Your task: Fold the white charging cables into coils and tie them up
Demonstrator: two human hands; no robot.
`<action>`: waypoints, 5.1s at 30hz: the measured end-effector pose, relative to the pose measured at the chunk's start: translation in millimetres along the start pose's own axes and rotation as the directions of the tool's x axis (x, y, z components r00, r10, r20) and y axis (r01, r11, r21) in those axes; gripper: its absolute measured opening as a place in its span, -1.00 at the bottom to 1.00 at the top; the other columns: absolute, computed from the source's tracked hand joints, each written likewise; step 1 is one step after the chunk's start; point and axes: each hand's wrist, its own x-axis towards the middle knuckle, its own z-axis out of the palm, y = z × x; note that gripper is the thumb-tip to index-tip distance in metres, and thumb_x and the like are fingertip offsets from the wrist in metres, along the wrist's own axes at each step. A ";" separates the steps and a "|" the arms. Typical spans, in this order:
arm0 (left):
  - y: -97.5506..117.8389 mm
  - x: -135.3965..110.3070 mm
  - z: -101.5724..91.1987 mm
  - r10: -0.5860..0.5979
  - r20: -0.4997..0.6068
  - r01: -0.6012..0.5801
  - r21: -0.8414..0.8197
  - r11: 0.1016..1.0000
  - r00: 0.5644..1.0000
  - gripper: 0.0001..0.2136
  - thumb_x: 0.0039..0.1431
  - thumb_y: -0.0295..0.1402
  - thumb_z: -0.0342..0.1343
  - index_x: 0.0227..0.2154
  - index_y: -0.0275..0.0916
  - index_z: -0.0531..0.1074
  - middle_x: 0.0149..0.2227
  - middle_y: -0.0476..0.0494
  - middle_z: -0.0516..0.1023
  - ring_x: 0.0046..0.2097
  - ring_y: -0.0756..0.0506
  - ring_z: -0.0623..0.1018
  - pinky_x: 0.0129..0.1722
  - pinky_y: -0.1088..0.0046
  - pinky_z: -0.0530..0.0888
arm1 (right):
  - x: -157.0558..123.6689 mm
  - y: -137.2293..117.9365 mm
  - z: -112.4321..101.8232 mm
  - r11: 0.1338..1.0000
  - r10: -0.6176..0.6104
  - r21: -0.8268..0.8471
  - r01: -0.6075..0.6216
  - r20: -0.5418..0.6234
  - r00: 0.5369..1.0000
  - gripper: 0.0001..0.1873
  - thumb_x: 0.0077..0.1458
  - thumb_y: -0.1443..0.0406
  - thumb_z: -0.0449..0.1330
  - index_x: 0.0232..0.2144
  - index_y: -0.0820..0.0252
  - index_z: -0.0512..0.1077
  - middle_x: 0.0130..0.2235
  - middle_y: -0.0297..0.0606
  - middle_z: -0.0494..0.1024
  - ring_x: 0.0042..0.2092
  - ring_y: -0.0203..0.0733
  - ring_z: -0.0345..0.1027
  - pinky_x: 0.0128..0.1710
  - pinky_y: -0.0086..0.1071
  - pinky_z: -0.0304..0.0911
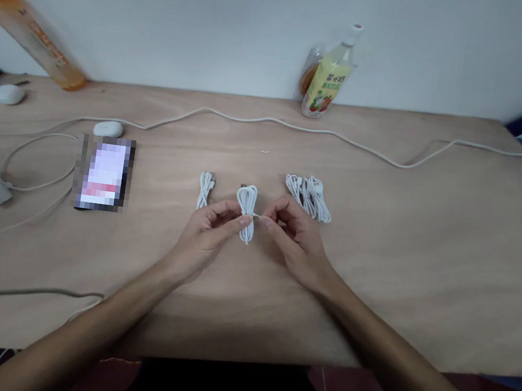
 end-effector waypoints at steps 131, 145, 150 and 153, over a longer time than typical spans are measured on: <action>0.2 -6.1 0.1 0.087 -0.130 -0.058 0.211 0.976 0.988 -0.83 0.10 -0.26 0.52 -0.29 -0.18 0.73 -0.28 -0.13 0.82 -0.30 -0.12 0.73 -0.19 0.36 0.63 | -7.4 2.2 2.5 0.864 -0.296 -0.444 0.238 -0.066 0.953 -0.81 0.38 0.35 0.29 -0.29 0.04 0.67 -0.28 -0.28 0.63 -0.34 -0.22 0.44 -0.36 -0.33 0.36; 5.2 -4.1 1.7 -0.137 0.076 0.148 -0.177 0.973 0.988 -0.74 0.00 -0.21 0.64 -0.31 -0.20 0.79 -0.30 -0.08 0.77 -0.38 0.04 0.65 -0.25 0.55 0.57 | 6.1 -5.7 -12.9 0.874 0.364 0.290 -0.390 0.140 0.921 -0.78 -0.01 0.10 0.53 -0.43 0.09 0.68 -0.59 -0.44 0.44 -0.56 -0.36 0.15 -0.59 -0.43 -0.07; -0.8 -2.7 0.8 -0.114 0.032 0.118 -0.156 0.981 0.993 -0.76 0.02 -0.21 0.63 -0.29 -0.19 0.79 -0.31 -0.08 0.76 -0.35 0.01 0.66 -0.22 0.52 0.59 | 3.9 -2.8 -7.8 0.986 0.124 0.108 -0.128 0.040 0.991 -0.84 0.15 0.17 0.43 -0.40 0.10 0.63 -0.47 -0.39 0.57 -0.47 -0.33 0.32 -0.46 -0.40 0.21; -2.5 -2.0 1.7 -0.103 -0.009 0.101 -0.117 0.988 0.995 -0.75 -0.02 -0.20 0.64 -0.32 -0.19 0.79 -0.30 -0.08 0.76 -0.33 -0.01 0.67 -0.18 0.47 0.61 | -0.1 -0.7 -4.8 0.985 -0.097 -0.149 0.083 -0.091 0.991 -0.95 0.21 0.27 0.37 -0.33 0.09 0.63 -0.37 -0.37 0.61 -0.41 -0.31 0.38 -0.42 -0.40 0.27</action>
